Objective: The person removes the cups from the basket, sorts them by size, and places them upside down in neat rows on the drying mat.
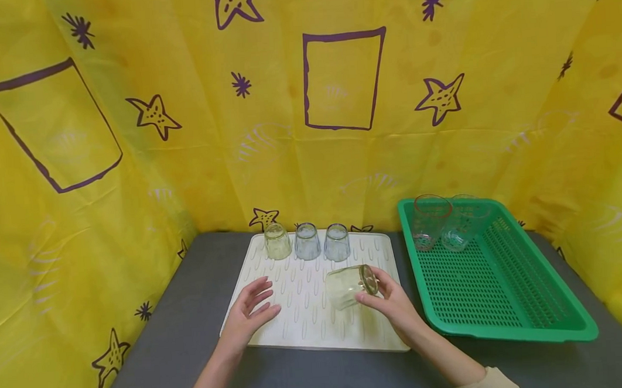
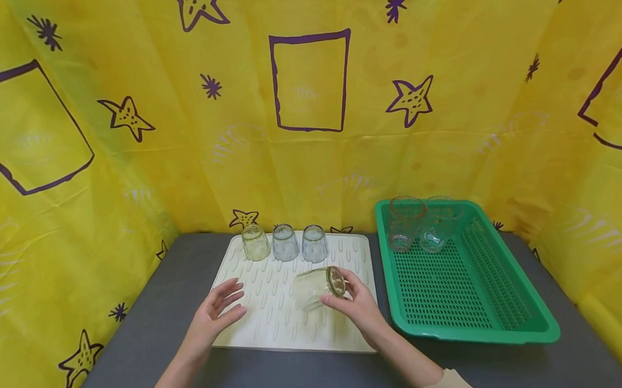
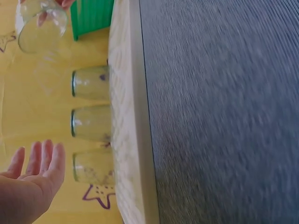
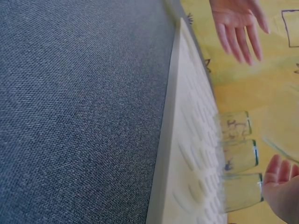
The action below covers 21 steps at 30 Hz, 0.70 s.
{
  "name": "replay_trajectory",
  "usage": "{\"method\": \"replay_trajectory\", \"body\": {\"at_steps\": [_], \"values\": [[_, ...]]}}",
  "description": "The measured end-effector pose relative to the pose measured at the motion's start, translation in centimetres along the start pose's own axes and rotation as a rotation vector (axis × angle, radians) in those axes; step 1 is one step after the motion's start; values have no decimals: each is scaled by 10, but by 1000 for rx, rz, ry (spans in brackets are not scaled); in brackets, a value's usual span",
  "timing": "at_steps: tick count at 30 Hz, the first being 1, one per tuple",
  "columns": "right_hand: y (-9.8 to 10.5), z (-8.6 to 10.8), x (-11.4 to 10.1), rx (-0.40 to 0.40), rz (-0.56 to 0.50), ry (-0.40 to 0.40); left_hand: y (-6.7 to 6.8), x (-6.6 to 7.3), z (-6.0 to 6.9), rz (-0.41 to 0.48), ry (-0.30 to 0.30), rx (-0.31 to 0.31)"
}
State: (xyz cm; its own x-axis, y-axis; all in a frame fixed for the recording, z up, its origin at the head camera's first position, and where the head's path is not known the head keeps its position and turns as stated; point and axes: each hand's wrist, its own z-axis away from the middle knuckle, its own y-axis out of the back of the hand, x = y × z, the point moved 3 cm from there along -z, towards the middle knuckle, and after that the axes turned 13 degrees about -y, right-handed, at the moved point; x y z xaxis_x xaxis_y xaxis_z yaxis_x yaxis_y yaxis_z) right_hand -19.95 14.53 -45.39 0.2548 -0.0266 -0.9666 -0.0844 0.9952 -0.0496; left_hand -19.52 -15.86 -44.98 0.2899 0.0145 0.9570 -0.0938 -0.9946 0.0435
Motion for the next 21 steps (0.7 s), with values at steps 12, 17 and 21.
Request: {"method": "replay_trajectory", "body": {"at_steps": [12, 17, 21], "values": [[0, -13, 2, 118, 1, -36, 29, -9, -1, -107, 45, 121], [0, -18, 0, 180, 13, -40, 39, -10, -2, -121, 65, 157], [0, -21, 0, 234, 23, -52, 49, -14, -1, -113, 102, 169]]}}
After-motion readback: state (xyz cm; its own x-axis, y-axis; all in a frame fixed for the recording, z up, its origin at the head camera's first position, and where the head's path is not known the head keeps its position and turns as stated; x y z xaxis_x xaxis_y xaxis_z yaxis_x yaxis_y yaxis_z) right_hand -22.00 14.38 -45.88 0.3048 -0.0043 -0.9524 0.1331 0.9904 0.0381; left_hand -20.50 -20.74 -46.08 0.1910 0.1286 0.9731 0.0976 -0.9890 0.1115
